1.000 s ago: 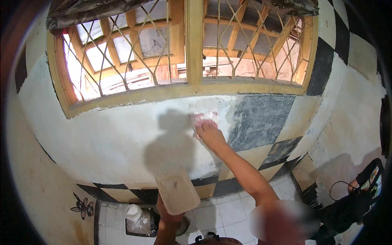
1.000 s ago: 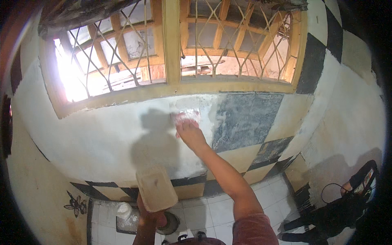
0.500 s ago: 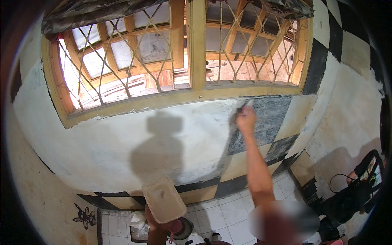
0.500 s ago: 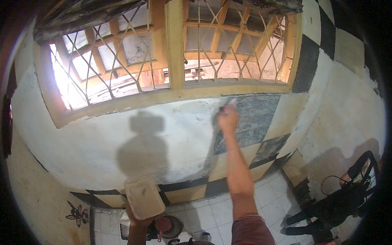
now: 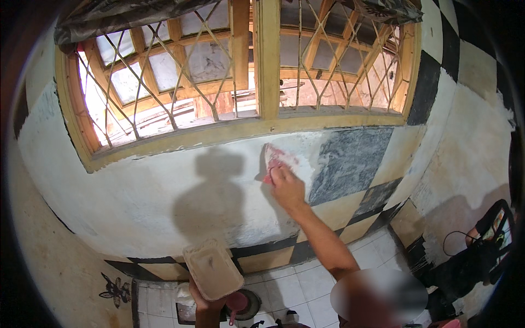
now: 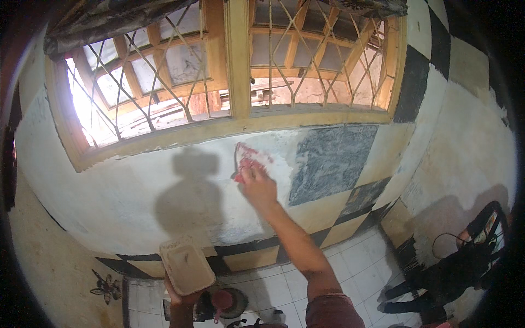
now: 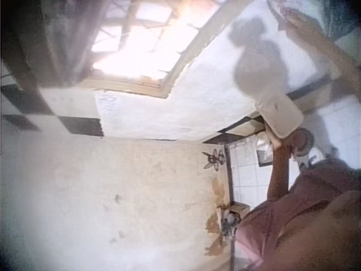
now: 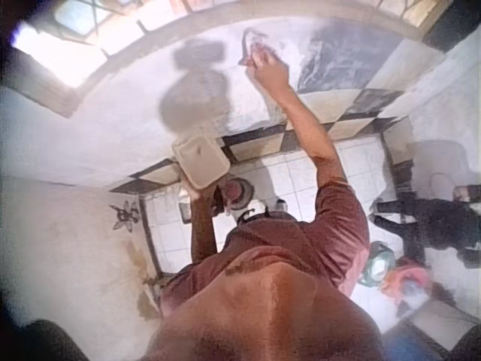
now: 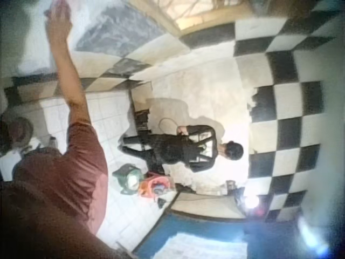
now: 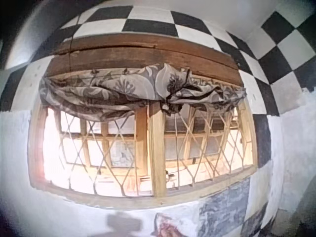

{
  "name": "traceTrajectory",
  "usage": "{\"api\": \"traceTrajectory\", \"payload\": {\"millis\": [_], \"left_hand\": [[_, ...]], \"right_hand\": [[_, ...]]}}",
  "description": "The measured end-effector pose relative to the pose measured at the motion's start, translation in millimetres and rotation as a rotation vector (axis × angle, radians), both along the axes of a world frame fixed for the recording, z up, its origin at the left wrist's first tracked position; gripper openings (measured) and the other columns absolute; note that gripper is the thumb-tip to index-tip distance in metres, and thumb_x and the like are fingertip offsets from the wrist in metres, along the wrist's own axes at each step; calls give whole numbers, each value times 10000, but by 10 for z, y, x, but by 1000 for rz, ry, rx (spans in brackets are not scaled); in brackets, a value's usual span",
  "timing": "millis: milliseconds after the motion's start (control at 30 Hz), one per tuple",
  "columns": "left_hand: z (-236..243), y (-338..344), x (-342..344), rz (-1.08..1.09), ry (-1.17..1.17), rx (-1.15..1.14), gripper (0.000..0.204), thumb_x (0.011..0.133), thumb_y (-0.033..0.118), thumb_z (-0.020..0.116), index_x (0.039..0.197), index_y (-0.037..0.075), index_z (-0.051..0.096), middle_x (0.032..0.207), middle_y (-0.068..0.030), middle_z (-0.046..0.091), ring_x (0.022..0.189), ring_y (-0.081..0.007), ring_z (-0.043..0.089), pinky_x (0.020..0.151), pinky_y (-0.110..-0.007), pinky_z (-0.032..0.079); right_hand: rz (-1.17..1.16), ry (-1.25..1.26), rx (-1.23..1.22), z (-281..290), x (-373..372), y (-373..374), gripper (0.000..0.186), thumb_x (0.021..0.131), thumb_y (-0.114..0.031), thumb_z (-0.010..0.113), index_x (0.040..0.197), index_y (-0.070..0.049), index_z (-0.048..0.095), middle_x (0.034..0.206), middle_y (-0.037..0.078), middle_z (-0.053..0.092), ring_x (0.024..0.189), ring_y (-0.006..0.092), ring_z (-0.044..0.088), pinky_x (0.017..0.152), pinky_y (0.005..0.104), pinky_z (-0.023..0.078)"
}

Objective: The person applies white plaster to a wall using a red trowel, taking the plaster from a plastic container held in their other hand.

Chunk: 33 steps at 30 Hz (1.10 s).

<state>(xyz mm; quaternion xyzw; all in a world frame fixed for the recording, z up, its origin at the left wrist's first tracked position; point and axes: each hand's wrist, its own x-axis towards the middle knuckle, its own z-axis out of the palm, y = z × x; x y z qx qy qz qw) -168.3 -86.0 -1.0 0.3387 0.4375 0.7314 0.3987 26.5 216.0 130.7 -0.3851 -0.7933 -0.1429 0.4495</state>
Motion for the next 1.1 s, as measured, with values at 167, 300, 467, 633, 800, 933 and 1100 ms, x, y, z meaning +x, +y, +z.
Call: {"api": "traceTrajectory", "payload": {"millis": [167,300,467,633,800,933,1100], "left_hand": [[387,202,260,-256,-745,109,515,929,384,510,1335,74,444,1231,-84,588,1113,-276,594,964,-446,485],[348,237,293,-82,-225,80,464,935,331,511,1315,71,458,1207,-75,596,1091,-266,595,943,-451,495],[224,390,334,-275,-528,102,448,944,345,474,1310,87,470,1228,-70,583,1109,-265,584,926,-458,501],[182,340,297,-25,-419,59,492,981,437,354,1326,106,467,1247,-90,562,1115,-320,574,913,-512,497],[208,483,409,-167,-751,41,533,966,477,355,1339,109,457,1238,-93,566,1113,-317,568,914,-510,489],[308,497,457,-106,-641,97,509,984,451,335,1337,105,455,1246,-92,560,1105,-308,583,883,-494,520],[196,549,507,-198,-368,15,495,994,430,323,1342,102,451,1257,-92,555,1091,-295,596,878,-473,535]], "right_hand": [[-20,-354,100,104,358,526,243,795,-199,639,1010,-96,591,903,102,602,778,260,648,599,368,567],[12,-341,181,58,282,214,230,794,-204,641,999,-111,594,861,103,591,774,241,652,578,350,559],[-73,-421,213,221,554,566,210,785,-199,630,974,-120,586,896,62,599,749,217,654,578,325,553],[35,-248,215,159,474,229,216,781,-151,616,989,-99,593,898,68,612,766,235,654,584,336,554],[-155,-432,-120,337,871,705,258,801,-164,631,1040,-79,585,946,101,601,885,306,651,638,401,568],[5,-248,139,204,999,454,217,822,-106,596,1037,-80,586,934,125,609,913,313,650,673,416,570],[-45,-388,-92,359,1208,712,156,843,-117,583,994,-77,593,1015,125,636,937,318,656,760,434,561]]}}
